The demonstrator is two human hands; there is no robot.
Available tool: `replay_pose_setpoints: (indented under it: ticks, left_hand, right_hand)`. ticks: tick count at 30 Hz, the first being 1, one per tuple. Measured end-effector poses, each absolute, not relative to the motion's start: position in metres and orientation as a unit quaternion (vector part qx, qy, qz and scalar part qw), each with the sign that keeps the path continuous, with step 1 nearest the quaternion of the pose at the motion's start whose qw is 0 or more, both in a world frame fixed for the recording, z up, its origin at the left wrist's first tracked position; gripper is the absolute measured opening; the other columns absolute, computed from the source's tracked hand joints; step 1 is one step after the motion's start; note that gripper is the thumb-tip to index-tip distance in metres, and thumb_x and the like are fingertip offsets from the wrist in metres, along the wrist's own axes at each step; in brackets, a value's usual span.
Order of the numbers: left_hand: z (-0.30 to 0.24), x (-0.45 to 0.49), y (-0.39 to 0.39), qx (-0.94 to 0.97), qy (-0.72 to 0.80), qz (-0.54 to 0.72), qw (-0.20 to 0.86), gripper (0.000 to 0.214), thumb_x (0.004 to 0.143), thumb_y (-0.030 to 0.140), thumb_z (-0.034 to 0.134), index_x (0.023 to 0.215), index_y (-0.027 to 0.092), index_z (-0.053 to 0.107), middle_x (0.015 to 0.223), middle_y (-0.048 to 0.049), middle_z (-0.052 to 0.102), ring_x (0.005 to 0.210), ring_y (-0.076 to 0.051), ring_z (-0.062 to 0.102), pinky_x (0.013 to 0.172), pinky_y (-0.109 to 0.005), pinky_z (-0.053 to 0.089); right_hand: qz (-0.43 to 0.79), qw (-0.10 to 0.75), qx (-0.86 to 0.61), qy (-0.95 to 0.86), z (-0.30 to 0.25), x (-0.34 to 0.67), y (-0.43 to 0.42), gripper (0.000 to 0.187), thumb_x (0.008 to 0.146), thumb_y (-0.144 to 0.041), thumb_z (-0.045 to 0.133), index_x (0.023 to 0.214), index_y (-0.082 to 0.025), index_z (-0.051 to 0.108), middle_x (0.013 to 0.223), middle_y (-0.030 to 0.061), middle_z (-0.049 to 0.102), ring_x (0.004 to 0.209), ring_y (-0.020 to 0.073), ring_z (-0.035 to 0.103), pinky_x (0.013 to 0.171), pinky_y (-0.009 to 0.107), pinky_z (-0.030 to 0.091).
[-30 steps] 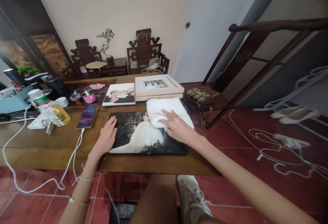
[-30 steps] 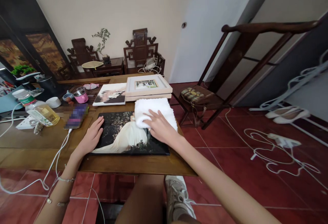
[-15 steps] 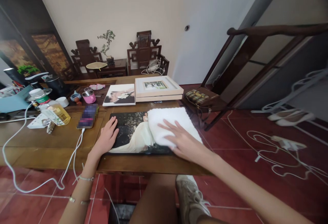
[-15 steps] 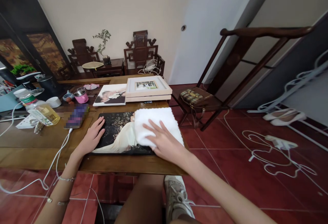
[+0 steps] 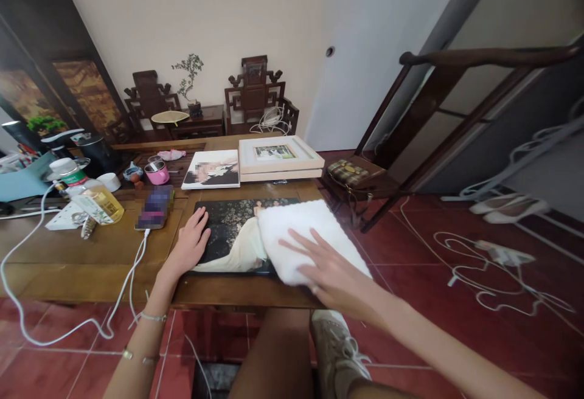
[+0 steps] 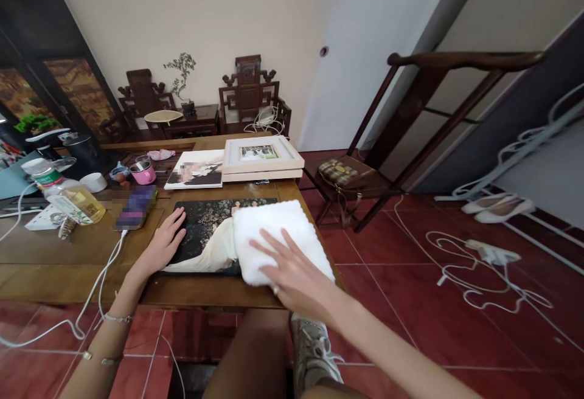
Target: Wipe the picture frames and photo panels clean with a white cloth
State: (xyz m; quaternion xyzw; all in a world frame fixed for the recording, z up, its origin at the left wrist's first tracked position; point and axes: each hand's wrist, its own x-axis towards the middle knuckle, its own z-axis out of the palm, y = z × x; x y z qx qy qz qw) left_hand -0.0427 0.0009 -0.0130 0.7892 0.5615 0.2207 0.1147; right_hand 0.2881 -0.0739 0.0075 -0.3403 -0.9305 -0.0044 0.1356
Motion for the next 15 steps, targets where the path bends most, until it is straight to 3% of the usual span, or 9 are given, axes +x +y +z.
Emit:
replay_pose_setpoints:
  ticks: [4,8,15]
  left_hand:
    - [-0.012,-0.041,0.000,0.788,0.564,0.218,0.112,0.049,0.094,0.036,0.032,0.139,0.017,0.037,0.152,-0.0144,0.028,0.141,-0.024,0.023,0.110,-0.050,0.024]
    - [-0.008,-0.040,-0.002,0.789,0.565,0.214,0.116,0.049,0.094,0.037,0.034,0.139,0.017,0.037,0.152,-0.0147,0.027,0.142,-0.024,0.022,0.111,-0.051,0.023]
    - [-0.006,-0.041,-0.003,0.792,0.559,0.217,0.118,0.049,0.095,0.038,0.033,0.140,0.018,0.036,0.152,-0.0142,0.028,0.141,-0.025,0.023,0.110,-0.052,0.024]
  right_hand:
    - [0.002,0.147,-0.312,-0.938,0.004,0.293,-0.106,0.032,0.057,-0.001,0.047,0.078,-0.016,0.064,0.149,0.0103,0.034,0.141,0.0334,0.010,0.110,0.064,0.013]
    - [0.010,0.148,-0.335,-0.930,0.006,0.294,-0.069,0.034,0.062,-0.002,0.047,0.085,-0.018,0.066,0.145,0.0105,0.041,0.140,0.0315,0.020,0.109,0.063,0.018]
    - [0.000,0.119,-0.443,-0.888,0.018,0.280,0.032,0.041,0.073,-0.002,0.045,0.109,-0.009,0.063,0.136,0.0232,0.048,0.135,0.0338,0.032,0.106,0.059,0.028]
